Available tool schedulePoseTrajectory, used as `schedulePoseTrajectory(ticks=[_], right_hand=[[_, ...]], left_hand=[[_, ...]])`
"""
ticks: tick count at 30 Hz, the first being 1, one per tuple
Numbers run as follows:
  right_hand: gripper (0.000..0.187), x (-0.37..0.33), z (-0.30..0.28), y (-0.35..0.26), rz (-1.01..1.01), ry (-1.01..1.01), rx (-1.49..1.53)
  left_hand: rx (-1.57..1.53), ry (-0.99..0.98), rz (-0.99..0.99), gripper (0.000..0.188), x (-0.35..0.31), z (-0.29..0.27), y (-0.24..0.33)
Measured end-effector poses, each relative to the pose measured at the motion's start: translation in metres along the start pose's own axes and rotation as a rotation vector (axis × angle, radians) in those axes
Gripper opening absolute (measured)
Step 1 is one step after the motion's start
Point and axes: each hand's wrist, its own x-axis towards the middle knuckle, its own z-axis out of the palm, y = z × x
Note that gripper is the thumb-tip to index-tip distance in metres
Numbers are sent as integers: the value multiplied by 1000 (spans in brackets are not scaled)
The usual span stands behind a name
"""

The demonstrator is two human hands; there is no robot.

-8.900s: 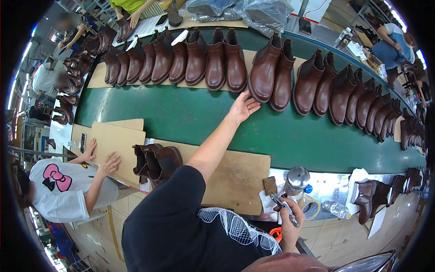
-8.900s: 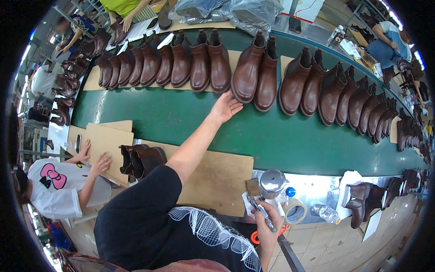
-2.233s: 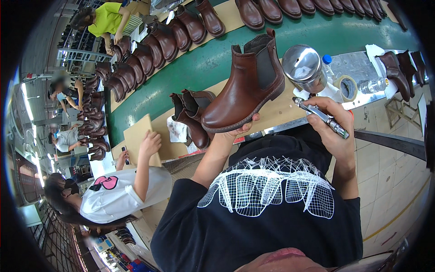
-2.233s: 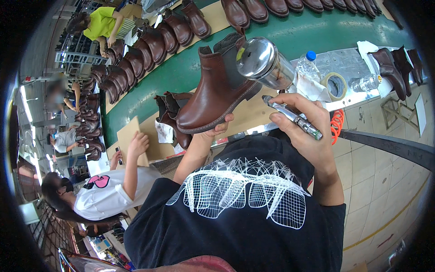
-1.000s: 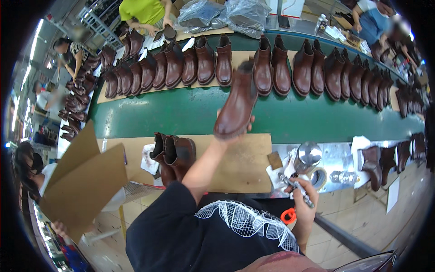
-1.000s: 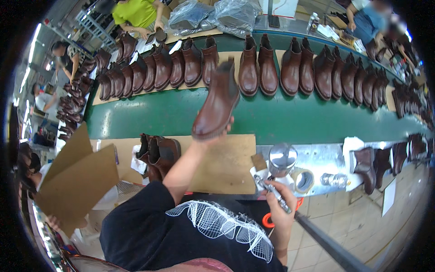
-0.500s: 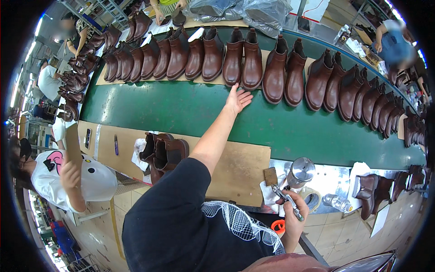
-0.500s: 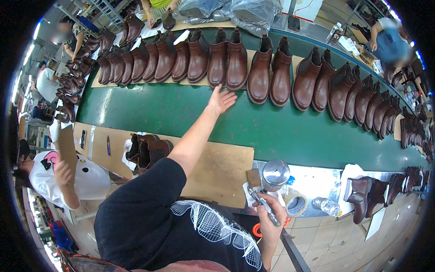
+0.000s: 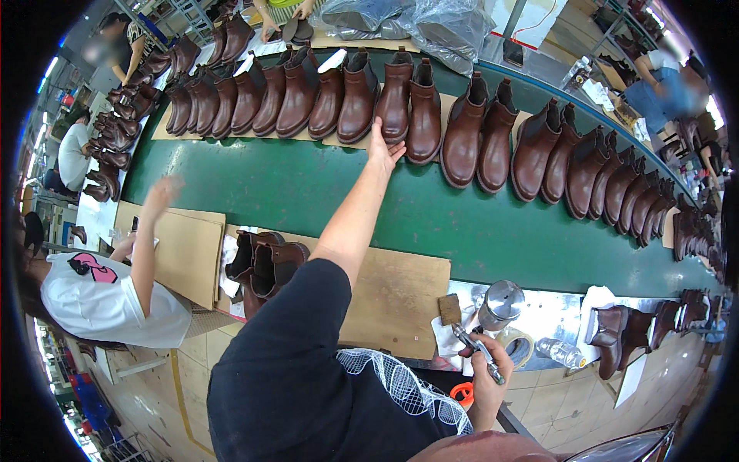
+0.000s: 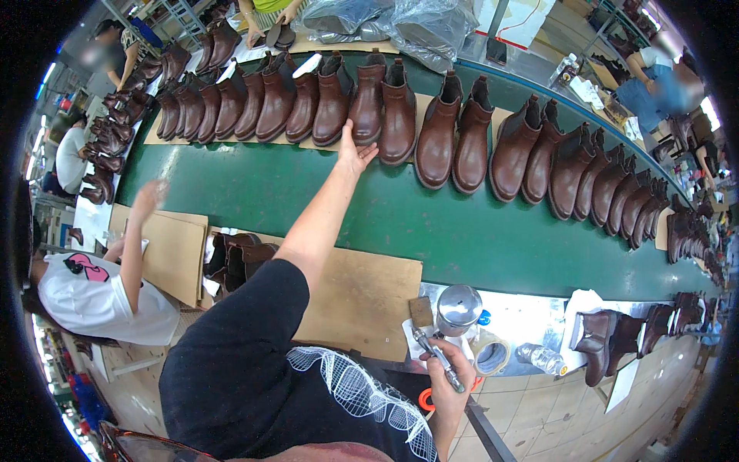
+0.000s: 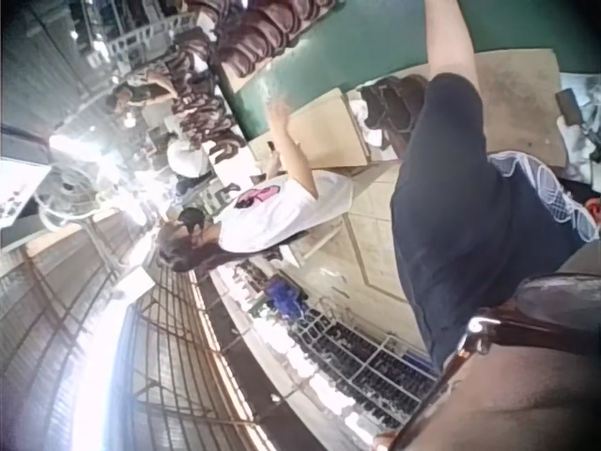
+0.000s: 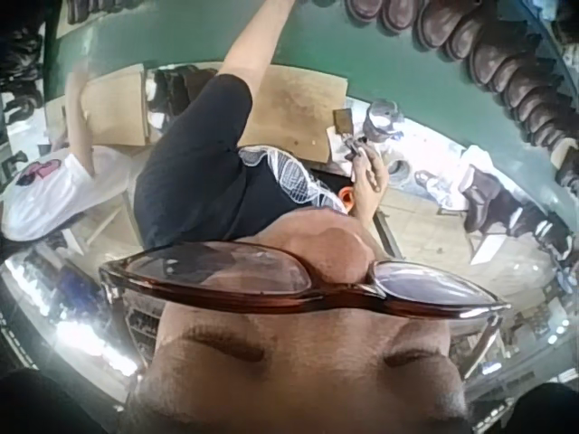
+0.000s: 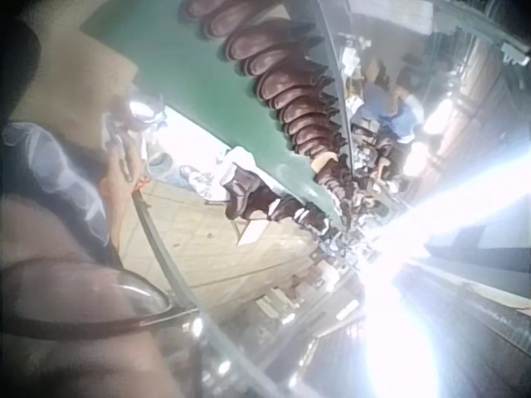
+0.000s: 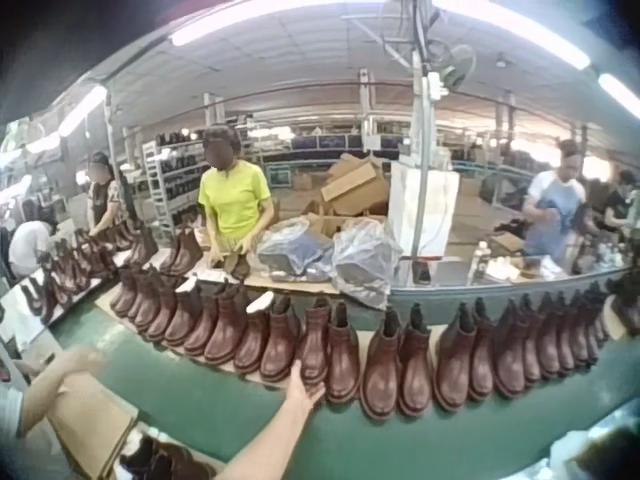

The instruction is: Inspecting and using an air spray gun to finish or clean leather boots on a manufacturing line.

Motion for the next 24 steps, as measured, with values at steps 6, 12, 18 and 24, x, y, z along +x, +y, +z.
schedulePoseTrajectory(ticks=[6, 12, 18, 24], right_hand=[[25, -13, 7, -1, 8, 1, 24], [27, -51, 17, -11, -115, 9, -17], [27, -91, 17, -13, -263, 49, -38], [28, -117, 7, -23, -375, 49, -110]], left_hand=[[120, -228, -195, 63, 13, 2, 36], [48, -276, 200, 53, -83, 22, 49], [-393, -773, 314, 78, -234, -5, 81], [-359, -1329, -191, 79, -306, -54, 63]])
